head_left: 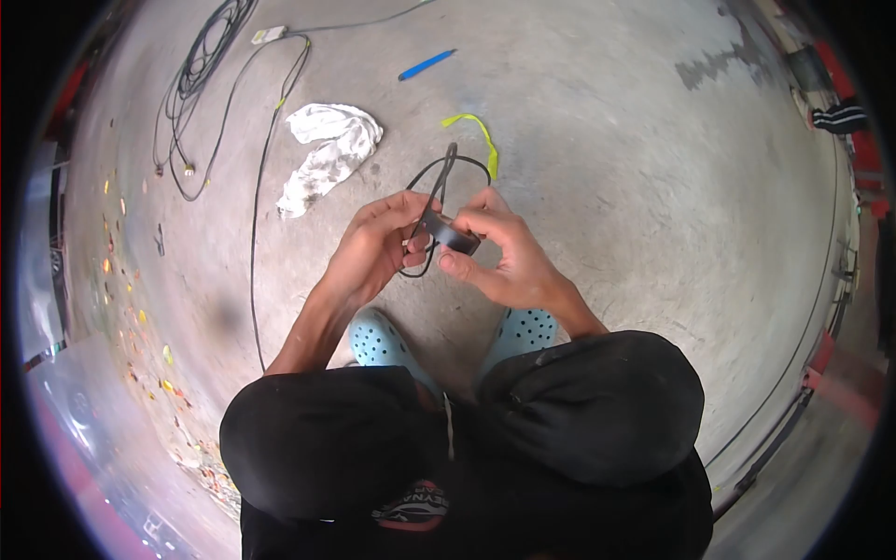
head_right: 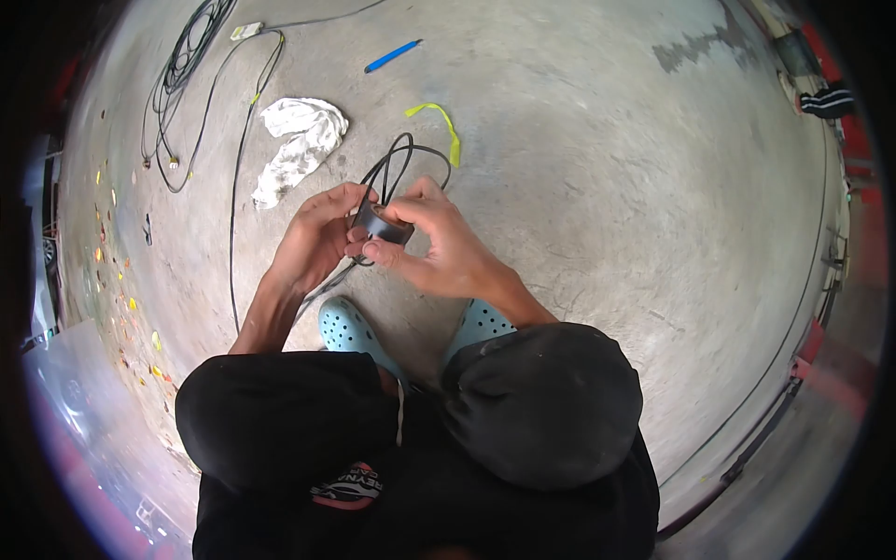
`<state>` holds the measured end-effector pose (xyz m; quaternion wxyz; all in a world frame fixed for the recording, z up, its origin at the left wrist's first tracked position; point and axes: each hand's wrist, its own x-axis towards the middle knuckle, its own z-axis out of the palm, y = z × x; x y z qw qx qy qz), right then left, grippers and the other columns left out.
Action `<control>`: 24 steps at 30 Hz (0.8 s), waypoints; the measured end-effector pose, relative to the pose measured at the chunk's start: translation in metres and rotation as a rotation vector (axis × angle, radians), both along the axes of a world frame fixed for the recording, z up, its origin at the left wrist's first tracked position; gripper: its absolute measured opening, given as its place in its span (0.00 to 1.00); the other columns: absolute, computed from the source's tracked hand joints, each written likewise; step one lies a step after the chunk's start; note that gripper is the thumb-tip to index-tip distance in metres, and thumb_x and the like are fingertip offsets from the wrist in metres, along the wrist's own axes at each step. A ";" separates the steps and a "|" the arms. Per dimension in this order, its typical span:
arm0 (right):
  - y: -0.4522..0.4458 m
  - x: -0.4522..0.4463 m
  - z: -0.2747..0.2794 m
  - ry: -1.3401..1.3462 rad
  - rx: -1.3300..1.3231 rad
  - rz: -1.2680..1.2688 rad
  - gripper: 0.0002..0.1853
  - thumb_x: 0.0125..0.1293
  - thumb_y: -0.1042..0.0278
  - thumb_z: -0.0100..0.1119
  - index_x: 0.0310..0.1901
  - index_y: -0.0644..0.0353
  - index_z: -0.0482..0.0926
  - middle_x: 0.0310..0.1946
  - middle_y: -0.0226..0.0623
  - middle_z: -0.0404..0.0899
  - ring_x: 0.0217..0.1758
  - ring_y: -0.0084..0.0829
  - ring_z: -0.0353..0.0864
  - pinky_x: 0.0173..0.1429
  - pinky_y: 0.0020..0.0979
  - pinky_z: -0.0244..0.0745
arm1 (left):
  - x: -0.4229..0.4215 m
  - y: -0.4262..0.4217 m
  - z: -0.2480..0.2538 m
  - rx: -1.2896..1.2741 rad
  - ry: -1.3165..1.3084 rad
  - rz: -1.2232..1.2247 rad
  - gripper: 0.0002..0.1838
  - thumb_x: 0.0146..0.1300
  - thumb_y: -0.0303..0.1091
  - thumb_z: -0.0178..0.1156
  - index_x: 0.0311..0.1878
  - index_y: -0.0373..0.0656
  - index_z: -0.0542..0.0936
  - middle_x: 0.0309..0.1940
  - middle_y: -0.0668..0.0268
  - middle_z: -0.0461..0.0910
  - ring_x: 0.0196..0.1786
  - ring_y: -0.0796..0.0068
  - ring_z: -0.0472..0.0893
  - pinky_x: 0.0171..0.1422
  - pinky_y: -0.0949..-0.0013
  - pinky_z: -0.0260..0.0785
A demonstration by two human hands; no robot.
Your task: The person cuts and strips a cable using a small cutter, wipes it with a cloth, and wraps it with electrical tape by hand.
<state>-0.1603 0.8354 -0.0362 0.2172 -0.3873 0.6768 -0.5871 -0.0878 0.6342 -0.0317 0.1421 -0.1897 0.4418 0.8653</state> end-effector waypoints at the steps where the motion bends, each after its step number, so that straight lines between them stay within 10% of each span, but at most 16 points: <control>1: 0.000 0.000 0.000 0.019 0.019 -0.028 0.15 0.65 0.56 0.71 0.37 0.60 0.82 0.34 0.31 0.72 0.43 0.27 0.68 0.48 0.31 0.66 | -0.001 0.001 -0.002 0.008 0.002 0.021 0.11 0.77 0.36 0.56 0.50 0.37 0.79 0.33 0.71 0.76 0.31 0.84 0.72 0.33 0.77 0.62; 24: -0.017 0.008 -0.019 0.169 0.145 -0.433 0.13 0.63 0.68 0.68 0.26 0.66 0.77 0.25 0.42 0.71 0.27 0.40 0.72 0.30 0.41 0.66 | -0.007 0.037 -0.008 -0.077 -0.061 0.201 0.09 0.75 0.37 0.59 0.39 0.44 0.80 0.25 0.79 0.71 0.24 0.90 0.59 0.28 0.79 0.49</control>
